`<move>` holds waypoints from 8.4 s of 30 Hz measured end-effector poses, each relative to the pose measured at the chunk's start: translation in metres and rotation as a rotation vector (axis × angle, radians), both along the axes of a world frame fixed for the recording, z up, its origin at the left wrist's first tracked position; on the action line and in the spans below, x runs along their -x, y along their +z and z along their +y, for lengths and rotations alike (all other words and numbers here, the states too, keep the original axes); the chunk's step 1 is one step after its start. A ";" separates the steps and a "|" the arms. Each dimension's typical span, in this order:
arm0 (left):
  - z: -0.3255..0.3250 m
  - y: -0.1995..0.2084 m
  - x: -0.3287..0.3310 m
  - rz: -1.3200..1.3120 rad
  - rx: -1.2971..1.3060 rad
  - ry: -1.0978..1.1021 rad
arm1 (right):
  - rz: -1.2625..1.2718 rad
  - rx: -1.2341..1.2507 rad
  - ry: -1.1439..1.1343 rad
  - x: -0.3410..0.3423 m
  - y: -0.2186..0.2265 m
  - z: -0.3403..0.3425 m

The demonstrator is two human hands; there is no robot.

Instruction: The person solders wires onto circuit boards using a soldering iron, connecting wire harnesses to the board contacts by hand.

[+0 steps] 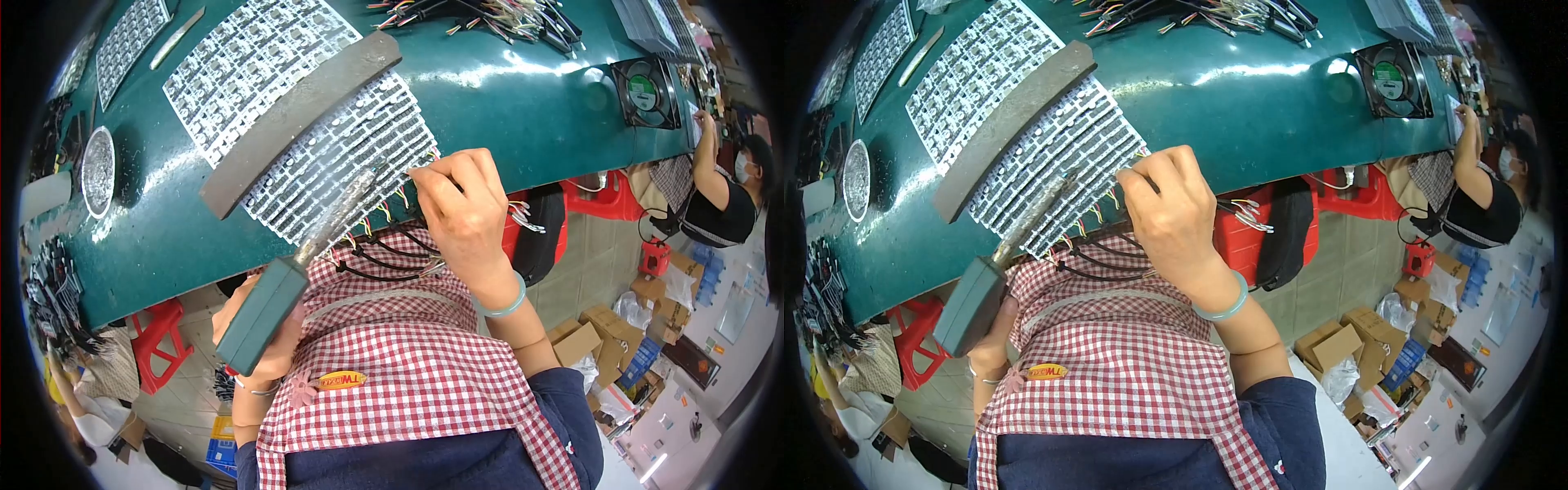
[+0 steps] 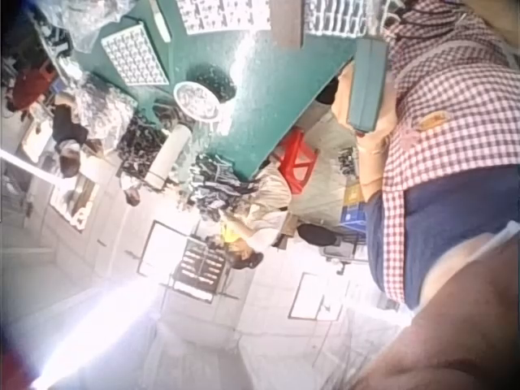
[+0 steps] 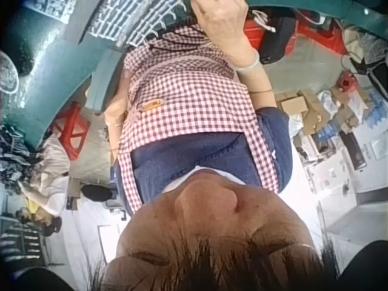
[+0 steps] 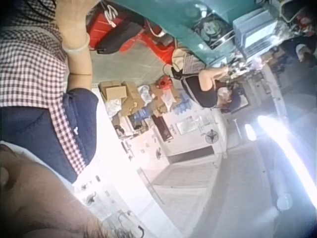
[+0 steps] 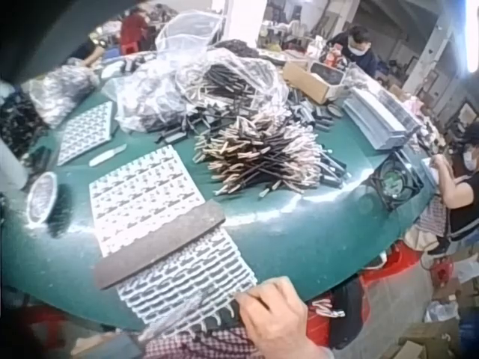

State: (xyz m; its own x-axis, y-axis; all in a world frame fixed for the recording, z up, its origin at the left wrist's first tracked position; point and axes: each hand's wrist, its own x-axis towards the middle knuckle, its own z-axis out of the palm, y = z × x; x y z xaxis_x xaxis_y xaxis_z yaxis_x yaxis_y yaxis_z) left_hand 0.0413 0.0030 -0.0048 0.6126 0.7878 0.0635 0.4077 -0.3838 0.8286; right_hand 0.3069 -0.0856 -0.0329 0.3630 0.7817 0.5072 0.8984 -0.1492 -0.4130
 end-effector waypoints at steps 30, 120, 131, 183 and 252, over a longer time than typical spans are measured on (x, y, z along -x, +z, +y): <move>0.014 0.028 -0.016 0.028 -0.019 -0.143 | 0.028 -0.146 0.078 0.006 0.007 0.000; 0.016 0.007 -0.042 -0.041 -0.070 -0.262 | 0.376 0.039 -0.234 0.018 0.003 0.007; 0.015 0.007 -0.040 -0.021 -0.091 -0.269 | 0.352 0.032 -0.238 0.018 0.002 0.007; 0.006 0.004 -0.021 0.041 -0.095 -0.187 | 0.558 -0.045 -0.225 0.017 0.004 0.005; 0.016 0.008 -0.033 -0.032 -0.127 -0.290 | 0.488 0.013 -0.240 0.013 0.007 0.008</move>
State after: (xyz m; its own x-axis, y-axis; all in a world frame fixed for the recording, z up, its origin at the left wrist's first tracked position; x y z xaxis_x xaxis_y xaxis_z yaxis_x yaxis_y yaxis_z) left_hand 0.0740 0.0194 0.0029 0.8069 0.5648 0.1729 0.2408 -0.5818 0.7769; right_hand 0.2940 -0.0772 -0.0262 0.7231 0.6528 0.2258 0.5426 -0.3345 -0.7705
